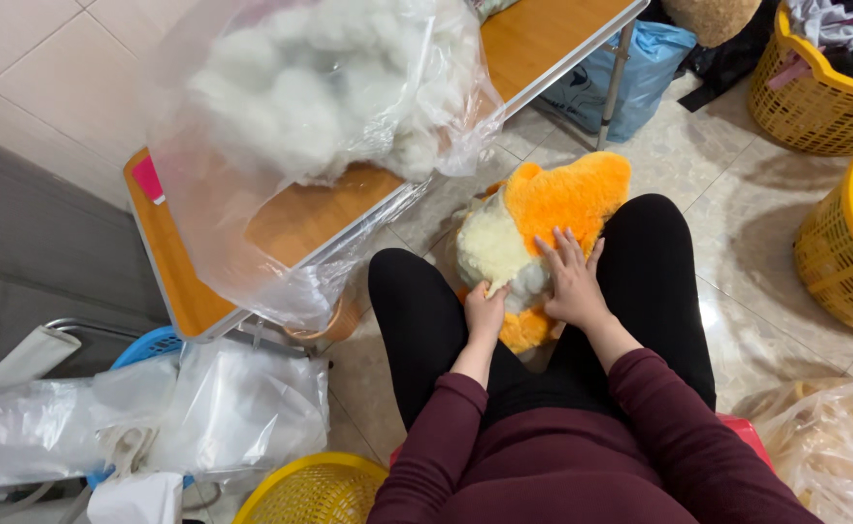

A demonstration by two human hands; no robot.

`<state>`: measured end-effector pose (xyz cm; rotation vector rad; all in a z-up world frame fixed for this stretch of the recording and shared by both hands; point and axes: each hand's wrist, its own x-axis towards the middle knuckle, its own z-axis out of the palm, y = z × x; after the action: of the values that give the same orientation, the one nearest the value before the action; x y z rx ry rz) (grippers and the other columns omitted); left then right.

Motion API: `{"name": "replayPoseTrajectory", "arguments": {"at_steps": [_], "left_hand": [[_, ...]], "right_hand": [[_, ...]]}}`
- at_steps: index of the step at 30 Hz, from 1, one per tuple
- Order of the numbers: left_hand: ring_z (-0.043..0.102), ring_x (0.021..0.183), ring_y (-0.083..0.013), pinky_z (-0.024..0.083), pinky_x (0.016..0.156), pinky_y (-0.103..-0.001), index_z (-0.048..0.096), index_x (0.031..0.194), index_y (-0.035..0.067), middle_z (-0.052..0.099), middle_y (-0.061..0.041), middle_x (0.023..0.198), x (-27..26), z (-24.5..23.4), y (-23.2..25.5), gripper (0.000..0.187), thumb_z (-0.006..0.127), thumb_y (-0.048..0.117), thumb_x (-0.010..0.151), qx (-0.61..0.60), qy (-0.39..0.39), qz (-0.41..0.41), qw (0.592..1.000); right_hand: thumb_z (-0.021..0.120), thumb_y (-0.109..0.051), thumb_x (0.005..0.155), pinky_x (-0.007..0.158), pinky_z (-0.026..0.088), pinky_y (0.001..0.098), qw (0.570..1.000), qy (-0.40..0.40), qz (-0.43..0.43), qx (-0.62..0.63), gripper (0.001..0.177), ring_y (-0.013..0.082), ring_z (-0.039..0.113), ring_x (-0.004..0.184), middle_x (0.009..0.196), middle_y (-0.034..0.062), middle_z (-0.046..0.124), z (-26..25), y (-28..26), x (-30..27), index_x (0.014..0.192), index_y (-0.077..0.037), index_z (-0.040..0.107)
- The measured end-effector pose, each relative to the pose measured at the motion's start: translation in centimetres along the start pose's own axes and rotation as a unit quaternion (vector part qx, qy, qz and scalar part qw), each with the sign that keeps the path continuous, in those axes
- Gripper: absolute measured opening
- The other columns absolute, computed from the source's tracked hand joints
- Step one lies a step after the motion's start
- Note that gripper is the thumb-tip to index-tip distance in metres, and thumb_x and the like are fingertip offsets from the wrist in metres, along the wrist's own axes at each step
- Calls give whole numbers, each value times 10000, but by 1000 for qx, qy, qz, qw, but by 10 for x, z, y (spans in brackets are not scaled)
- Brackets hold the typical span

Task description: The person sits on the floor and repeatedly takes handfuls of white stuffing from a plastic bag, then presses and distributes it into an orange plush toy held on their lap. The person continues adding and smoothing the stuffing throughout the clip.

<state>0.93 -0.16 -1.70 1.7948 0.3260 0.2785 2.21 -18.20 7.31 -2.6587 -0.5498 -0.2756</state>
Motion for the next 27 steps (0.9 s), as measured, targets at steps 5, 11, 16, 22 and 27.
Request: {"name": "replayPoseTrajectory", "arguments": {"at_steps": [5, 11, 16, 22, 27], "left_hand": [[705, 661, -247, 526, 639, -368, 720, 889, 6, 739, -152, 753, -9, -7, 14, 234, 755, 228, 822, 5, -31, -7, 999], [711, 713, -334, 529, 667, -400, 712, 887, 0, 716, -207, 771, -19, -13, 32, 275, 744, 268, 837, 60, -70, 52, 994], [702, 758, -401, 527, 680, -424, 687, 927, -19, 692, -245, 806, -20, -10, 29, 311, 736, 273, 830, 69, -83, 80, 991], [677, 697, -306, 524, 659, -400, 678, 923, -26, 703, -212, 775, -13, -7, 9, 289, 757, 232, 821, 64, -83, 21, 994], [648, 675, -189, 515, 655, -358, 680, 901, -21, 725, -151, 770, -10, -7, 0, 245, 749, 208, 847, -15, -72, -23, 997]], "right_hand": [[786, -182, 652, 1185, 30, 724, 997, 31, -49, -43, 955, 346, 372, 1454, 1517, 141, 470, 5, -4, 4, 1539, -215, 431], [741, -187, 705, 1173, 315, 455, 994, 9, -6, -108, 504, 279, 581, 1065, 1033, 55, 603, 12, 9, 34, 1193, -206, 619], [689, -144, 871, 898, 419, 365, 970, 98, -88, -206, 314, 247, 582, 1035, 1064, 43, 590, 23, 23, 58, 1178, -166, 626], [700, -141, 661, 1137, 340, 507, 985, 123, -62, -102, 593, 318, 516, 1272, 1336, 112, 564, 15, 2, 40, 1246, -174, 607], [738, -199, 551, 1215, 102, 602, 989, 30, -108, 98, 982, 406, 271, 1468, 1544, 222, 352, -9, -14, 25, 1473, -112, 411]]}}
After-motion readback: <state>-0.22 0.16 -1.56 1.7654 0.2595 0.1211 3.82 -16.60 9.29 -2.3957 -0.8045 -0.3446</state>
